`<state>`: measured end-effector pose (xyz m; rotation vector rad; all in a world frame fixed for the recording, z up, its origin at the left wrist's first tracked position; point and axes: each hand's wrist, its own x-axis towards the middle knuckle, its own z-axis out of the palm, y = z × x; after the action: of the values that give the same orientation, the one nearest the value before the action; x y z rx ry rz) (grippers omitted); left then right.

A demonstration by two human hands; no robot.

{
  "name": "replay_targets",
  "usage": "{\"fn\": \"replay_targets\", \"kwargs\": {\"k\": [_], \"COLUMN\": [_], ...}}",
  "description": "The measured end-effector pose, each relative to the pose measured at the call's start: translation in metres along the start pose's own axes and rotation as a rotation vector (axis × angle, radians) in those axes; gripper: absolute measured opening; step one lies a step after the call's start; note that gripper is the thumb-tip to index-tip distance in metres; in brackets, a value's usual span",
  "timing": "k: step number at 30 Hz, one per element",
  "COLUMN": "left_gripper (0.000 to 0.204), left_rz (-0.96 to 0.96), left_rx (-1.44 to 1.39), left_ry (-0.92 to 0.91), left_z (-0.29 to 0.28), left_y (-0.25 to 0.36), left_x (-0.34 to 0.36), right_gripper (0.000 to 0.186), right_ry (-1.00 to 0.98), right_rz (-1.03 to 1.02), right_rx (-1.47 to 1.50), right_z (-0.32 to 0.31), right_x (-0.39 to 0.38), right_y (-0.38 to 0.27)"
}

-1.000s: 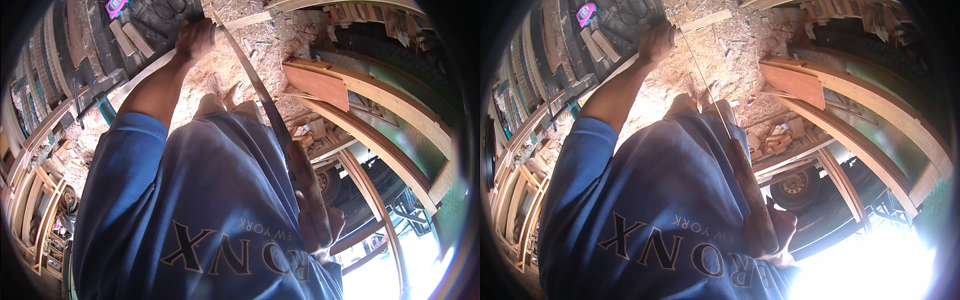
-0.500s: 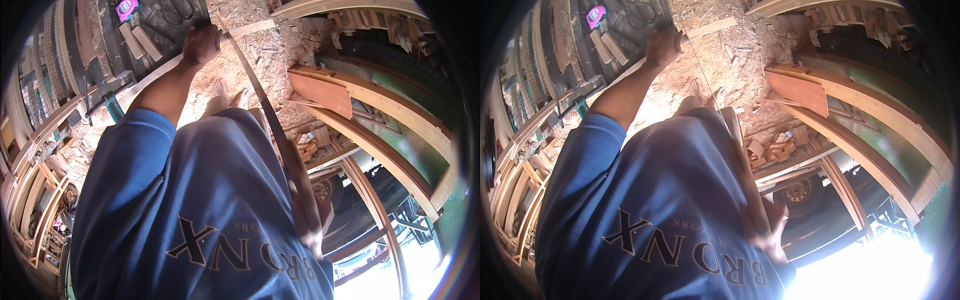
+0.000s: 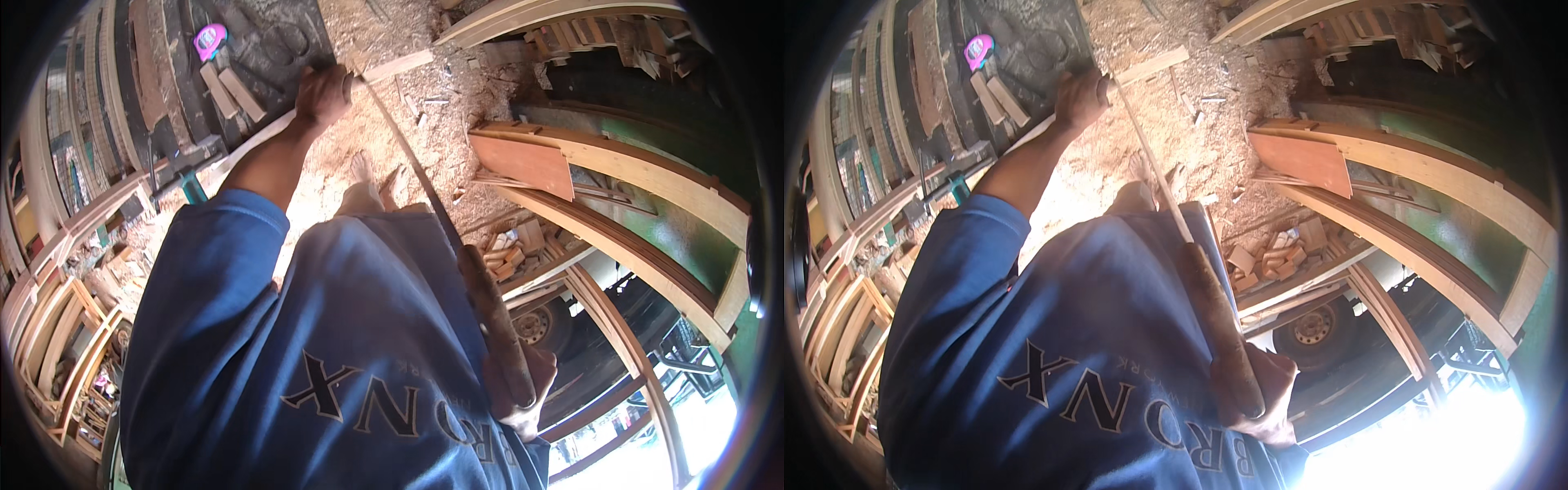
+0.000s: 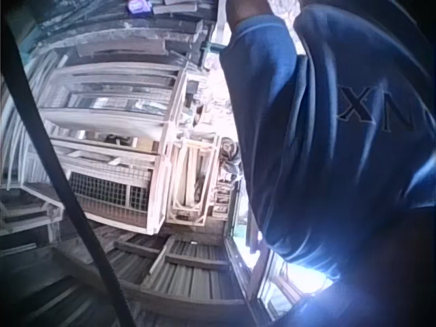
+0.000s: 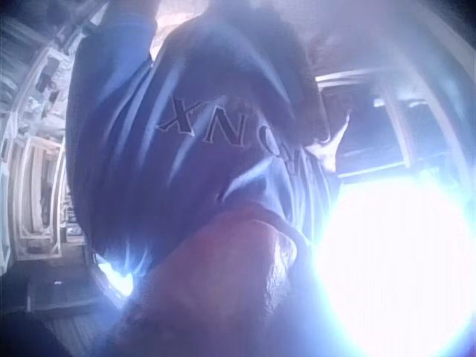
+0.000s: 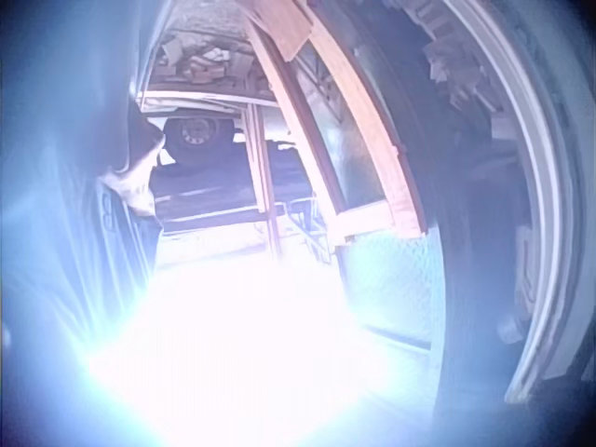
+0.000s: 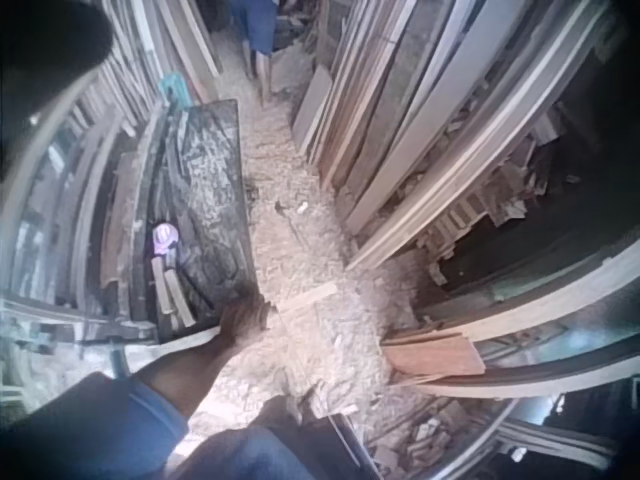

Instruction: The person measures a wooden plank with a tape measure, marks it with a pencil, and uses a hand saw to cut the plank into smaller pieces. The person repeats this process multiple times, handling the cut pieces and placing them on the workbench.

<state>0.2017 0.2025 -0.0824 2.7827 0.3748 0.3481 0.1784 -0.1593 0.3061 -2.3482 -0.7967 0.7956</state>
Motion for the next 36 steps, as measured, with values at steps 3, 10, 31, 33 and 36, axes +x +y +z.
{"fn": "replay_targets", "kwargs": {"k": [3, 10, 31, 33, 36], "left_gripper": [0.018, 0.010, 0.021, 0.021, 0.021], "left_rz": [0.032, -0.048, -0.116, 0.005, 0.010], "left_rx": [-0.069, -0.090, -0.101, -0.103, -0.050], "left_ry": [0.063, -0.027, 0.010, 0.068, 0.107], "left_z": [0.003, 0.001, 0.005, 0.004, 0.001], "left_y": [0.001, 0.000, 0.002, 0.002, -0.001], "left_x": [-0.003, -0.004, -0.001, -0.001, 0.003], "right_gripper": [0.015, 0.018, 0.017, 0.017, 0.013], "right_ry": [0.017, 0.017, -0.052, -0.060, 0.056], "right_rz": [0.044, 0.239, 0.239, 0.262, 0.157], "right_rx": [0.103, 0.409, 0.408, 0.384, 0.218], "right_z": [0.011, 0.112, 0.117, 0.117, 0.080], "right_x": [0.015, 0.223, 0.204, 0.179, 0.089], "right_y": [0.005, 0.009, 0.042, 0.036, 0.022]}}
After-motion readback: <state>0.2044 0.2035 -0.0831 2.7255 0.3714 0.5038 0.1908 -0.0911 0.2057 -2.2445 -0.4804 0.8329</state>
